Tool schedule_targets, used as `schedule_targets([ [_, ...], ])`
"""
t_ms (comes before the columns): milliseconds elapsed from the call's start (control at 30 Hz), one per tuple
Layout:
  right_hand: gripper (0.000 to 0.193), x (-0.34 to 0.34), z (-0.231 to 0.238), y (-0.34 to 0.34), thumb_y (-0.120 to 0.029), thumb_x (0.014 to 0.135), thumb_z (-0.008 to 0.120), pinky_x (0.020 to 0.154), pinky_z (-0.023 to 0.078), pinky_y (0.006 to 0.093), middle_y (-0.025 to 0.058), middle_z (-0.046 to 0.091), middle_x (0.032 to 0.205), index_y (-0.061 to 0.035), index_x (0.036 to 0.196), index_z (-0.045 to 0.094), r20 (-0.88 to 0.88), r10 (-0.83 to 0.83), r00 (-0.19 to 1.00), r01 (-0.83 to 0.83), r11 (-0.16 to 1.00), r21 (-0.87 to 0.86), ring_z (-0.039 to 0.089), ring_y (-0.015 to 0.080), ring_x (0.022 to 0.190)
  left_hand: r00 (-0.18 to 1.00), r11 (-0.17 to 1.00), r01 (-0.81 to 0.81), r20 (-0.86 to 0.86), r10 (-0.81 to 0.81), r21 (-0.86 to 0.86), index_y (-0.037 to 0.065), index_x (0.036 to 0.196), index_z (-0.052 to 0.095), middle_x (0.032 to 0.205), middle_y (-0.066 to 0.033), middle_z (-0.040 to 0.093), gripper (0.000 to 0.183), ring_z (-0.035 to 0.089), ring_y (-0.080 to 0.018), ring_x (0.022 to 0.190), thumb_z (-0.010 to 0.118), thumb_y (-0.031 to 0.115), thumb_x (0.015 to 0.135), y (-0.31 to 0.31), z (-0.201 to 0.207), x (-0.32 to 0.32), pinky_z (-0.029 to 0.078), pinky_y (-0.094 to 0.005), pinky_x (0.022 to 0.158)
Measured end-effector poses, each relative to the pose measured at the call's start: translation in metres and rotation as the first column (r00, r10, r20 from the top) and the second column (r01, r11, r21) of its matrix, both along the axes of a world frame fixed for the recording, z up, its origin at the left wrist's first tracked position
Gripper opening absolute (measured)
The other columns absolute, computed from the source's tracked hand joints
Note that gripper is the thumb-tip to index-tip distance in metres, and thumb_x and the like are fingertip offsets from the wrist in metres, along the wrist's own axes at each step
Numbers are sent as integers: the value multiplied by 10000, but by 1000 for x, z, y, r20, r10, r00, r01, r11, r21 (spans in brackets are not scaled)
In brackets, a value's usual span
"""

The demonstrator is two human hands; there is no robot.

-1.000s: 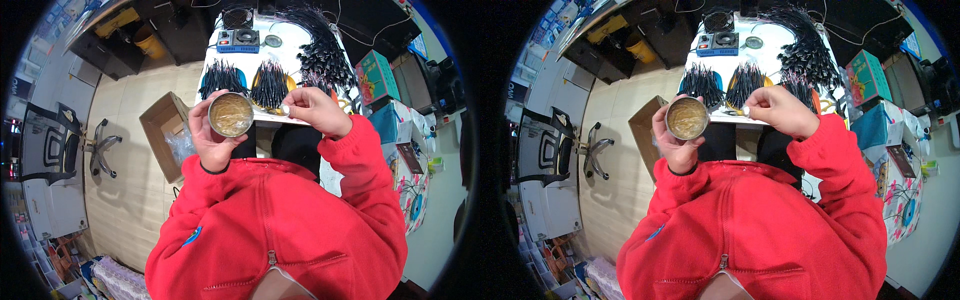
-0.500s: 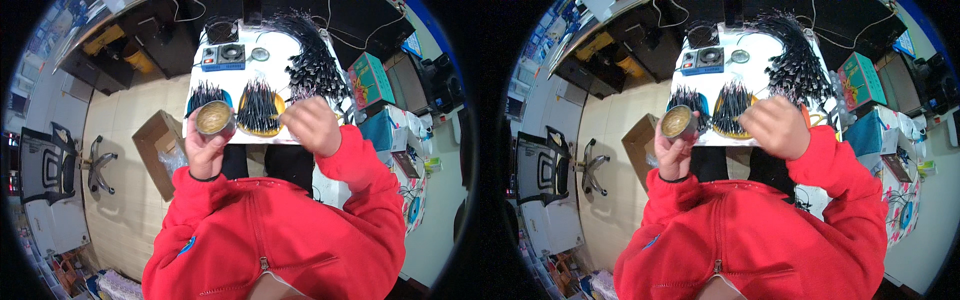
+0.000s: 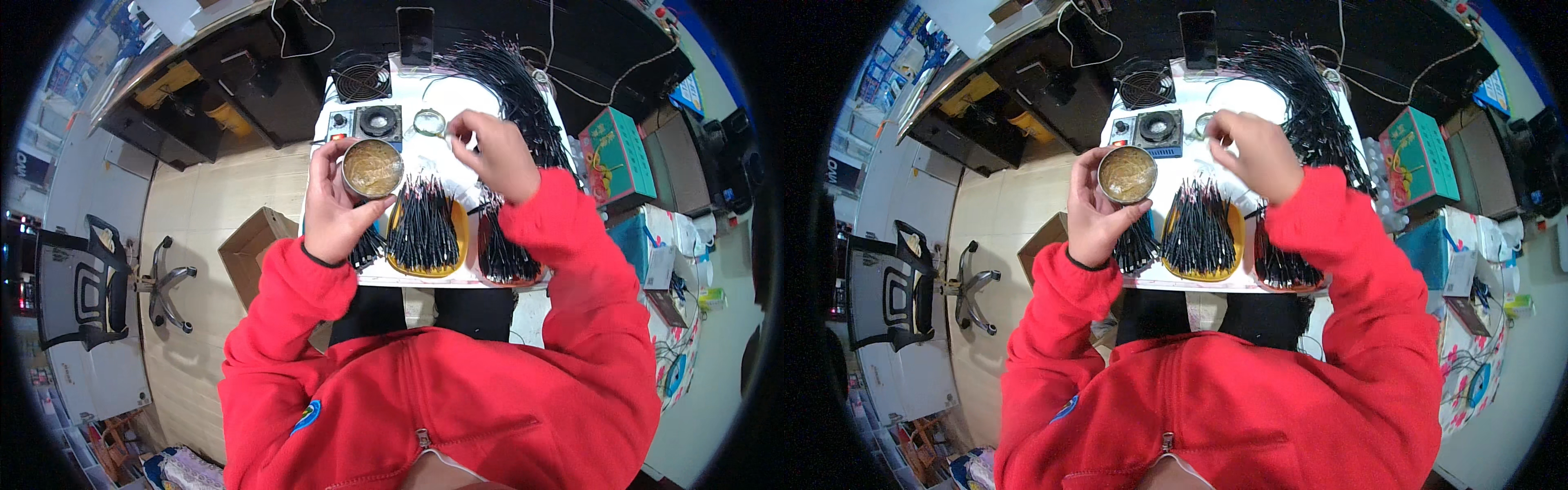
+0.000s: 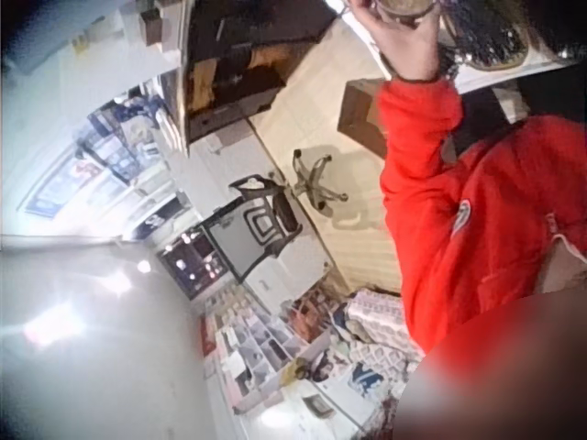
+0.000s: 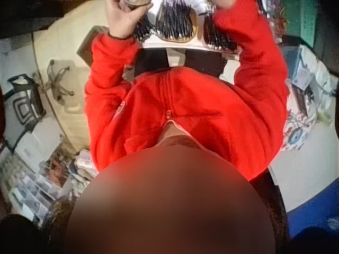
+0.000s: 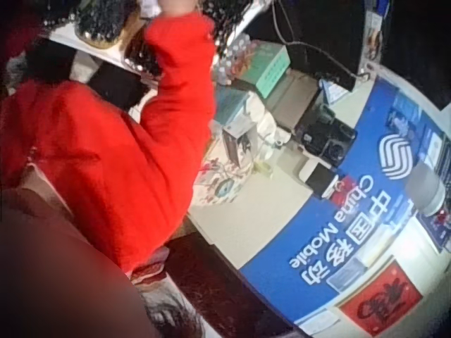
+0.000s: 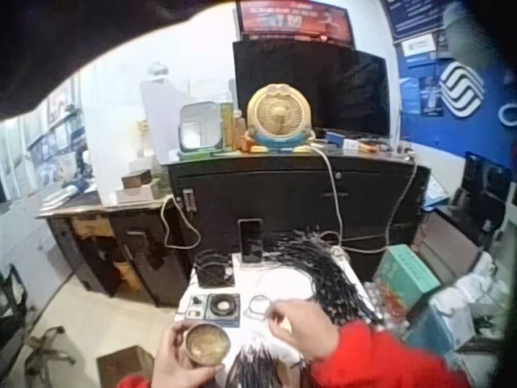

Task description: The person repeatedly picks up black wires, applies a paste from a small metal tin to the wire ends, and places them on a hot plate. The person then picks up another wire and repeats the process.

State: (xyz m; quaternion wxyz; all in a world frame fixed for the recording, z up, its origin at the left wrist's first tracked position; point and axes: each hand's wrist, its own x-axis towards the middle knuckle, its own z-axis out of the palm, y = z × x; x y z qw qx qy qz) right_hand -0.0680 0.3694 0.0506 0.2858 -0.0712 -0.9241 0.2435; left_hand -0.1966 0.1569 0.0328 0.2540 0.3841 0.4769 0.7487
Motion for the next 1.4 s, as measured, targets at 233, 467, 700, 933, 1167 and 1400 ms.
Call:
schedule_targets([
  [233,135,16,19,-61,-33,782,653,614,501,330,123,623,762,-4,894,584,-188,-27,982,6,994,-112,636,258,683,972,991,-120,211,104,65,-3,1262,329,1203,-140,534,687,559,-220,1111,729,-104,713,3,0,19,480,-340,955],
  [467,160,19,24,-80,-22,759,659,613,489,349,132,621,778,-7,899,584,-259,-41,965,23,997,-71,621,271,686,875,982,-38,480,-58,187,2,1292,365,1177,-139,560,658,575,-217,1090,706,-106,740,-6,5,40,488,-337,937],
  [700,294,37,30,-98,-21,668,675,599,472,350,101,612,827,1,947,586,-401,178,899,7,908,419,597,252,705,961,978,-155,250,116,142,10,1246,349,1156,-120,546,673,580,-191,1057,733,-115,707,-9,11,43,490,-327,935],
  [933,274,36,44,-85,-53,677,633,643,489,347,98,614,871,8,944,620,-368,168,915,79,817,571,598,241,778,969,955,-242,91,229,169,7,1247,330,1169,-119,508,683,573,-196,1059,723,-123,704,-15,19,54,493,-323,929],
  [1167,298,53,48,-112,-76,666,629,655,506,328,104,617,891,19,949,628,-229,241,943,-36,759,650,603,230,788,959,946,-276,-23,284,166,0,1255,324,1181,-131,492,675,567,-194,1075,707,-126,714,-19,20,54,499,-307,917],
  [1400,278,54,55,-118,-76,648,632,651,508,321,94,613,862,17,910,633,-316,210,925,37,779,626,607,222,771,971,965,-233,83,224,120,-10,1240,332,1177,-136,499,662,568,-190,1065,715,-120,711,-22,17,53,506,-297,903],
])
